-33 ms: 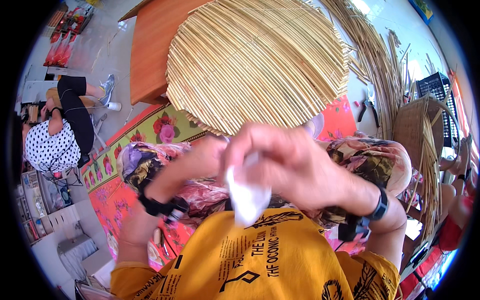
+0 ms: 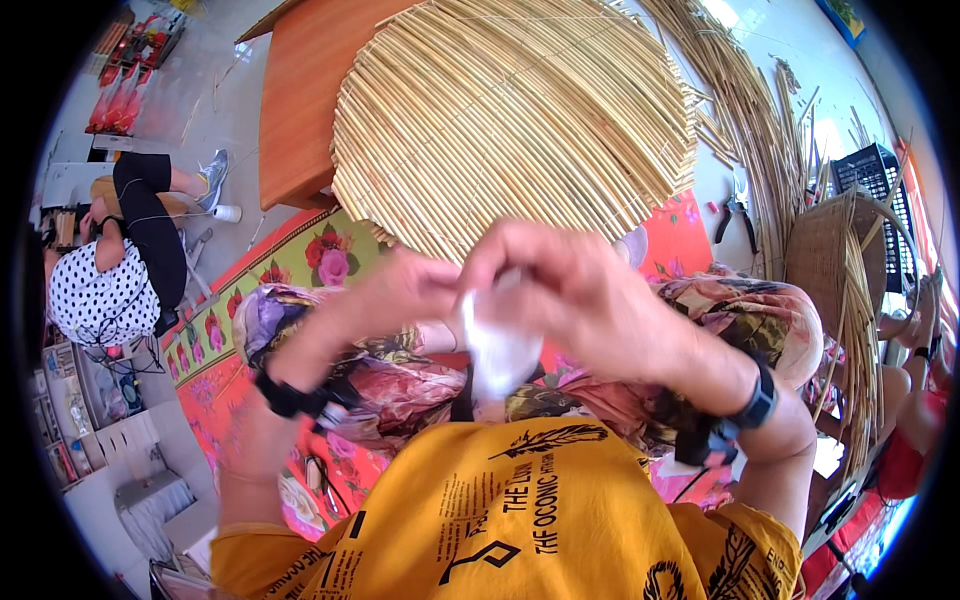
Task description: The person sews a circular mat made of dried straw-like material by hand using a needle and thread, occasionally using a small white cloth to wipe the surface. They rotate the mat and work around the perimeter, securing the strands together.
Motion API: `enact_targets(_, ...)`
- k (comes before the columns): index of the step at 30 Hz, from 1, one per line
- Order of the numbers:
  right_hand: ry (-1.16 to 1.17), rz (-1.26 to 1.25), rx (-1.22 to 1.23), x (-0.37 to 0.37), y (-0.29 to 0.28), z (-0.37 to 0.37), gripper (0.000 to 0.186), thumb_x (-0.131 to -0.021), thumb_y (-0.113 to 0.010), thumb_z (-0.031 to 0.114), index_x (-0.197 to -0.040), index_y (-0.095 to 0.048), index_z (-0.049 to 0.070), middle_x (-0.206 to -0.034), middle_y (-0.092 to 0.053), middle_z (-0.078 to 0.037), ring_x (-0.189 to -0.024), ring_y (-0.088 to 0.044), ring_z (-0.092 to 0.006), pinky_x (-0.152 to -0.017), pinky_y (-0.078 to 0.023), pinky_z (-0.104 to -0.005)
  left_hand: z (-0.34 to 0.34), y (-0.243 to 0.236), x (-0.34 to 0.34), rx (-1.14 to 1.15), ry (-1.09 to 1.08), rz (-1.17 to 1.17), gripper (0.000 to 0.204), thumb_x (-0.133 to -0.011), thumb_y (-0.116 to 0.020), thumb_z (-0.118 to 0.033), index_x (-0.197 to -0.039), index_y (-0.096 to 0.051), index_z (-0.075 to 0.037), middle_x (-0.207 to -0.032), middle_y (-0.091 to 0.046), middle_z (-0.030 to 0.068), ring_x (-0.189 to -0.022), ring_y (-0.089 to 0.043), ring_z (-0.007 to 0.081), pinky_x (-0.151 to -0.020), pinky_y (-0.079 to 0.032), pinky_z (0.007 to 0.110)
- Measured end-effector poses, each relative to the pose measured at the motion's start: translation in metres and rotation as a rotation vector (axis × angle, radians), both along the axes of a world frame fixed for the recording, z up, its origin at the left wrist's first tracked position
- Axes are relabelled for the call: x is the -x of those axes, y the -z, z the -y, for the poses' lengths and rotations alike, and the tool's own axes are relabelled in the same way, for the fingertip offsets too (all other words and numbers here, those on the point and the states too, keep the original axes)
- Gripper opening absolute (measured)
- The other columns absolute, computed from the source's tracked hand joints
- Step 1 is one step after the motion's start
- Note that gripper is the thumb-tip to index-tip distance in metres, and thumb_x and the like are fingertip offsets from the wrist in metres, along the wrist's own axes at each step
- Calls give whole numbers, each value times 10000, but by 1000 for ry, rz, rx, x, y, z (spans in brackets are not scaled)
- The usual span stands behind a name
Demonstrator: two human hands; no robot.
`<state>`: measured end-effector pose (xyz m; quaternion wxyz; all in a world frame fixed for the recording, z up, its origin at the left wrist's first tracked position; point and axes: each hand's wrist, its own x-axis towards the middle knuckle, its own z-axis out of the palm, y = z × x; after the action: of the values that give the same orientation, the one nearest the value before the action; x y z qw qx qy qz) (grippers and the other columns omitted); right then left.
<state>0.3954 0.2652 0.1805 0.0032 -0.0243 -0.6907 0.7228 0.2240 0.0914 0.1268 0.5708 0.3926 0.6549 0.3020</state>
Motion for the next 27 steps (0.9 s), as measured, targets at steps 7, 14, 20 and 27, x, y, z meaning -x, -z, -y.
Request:
enact_targets(7, 310, 287, -423, 74, 108, -62, 103, -858, -622, 122, -885, -641, 24, -752, -624, -25, -717, -581, -86, -652, -471, -261, -93, -3, 142, -227, 106, -498, 372, -863, -688, -221, -1166, -664, -5, -1089, -703, 114, -1003, -663, 175, -912, -513, 305)
enact_targets(14, 554, 339, -682, 103, 154, -59, 202, -815, -651, 192, -927, -674, 26, -931, -654, -189, -870, -638, -325, -781, -494, -401, -120, 77, 143, -413, 147, -1151, 660, -833, -704, -372, -1377, -487, -68, -1462, -423, 149, -1355, -400, 283, -1112, -327, 494)
enact_targets(20, 567, 368, -689, 118, 156, -68, 202, -800, -660, 213, -913, -683, 47, -908, -628, -162, -842, -629, -321, -771, -493, -400, -122, 86, 131, -102, 204, -1137, 842, -833, -686, -480, -1501, -301, -144, -1589, -180, 125, -1470, -144, 325, -1138, -167, 649)
enact_targets(27, 501, 320, -871, 136, 156, -68, 151, -765, -666, 171, -843, -681, 43, -894, -632, -154, -822, -630, -344, -756, -501, -414, -120, 87, 130, -84, 244, -1165, 894, -803, -709, -505, -1508, -286, -153, -1594, -160, 117, -1472, -143, 311, -1139, -181, 639)
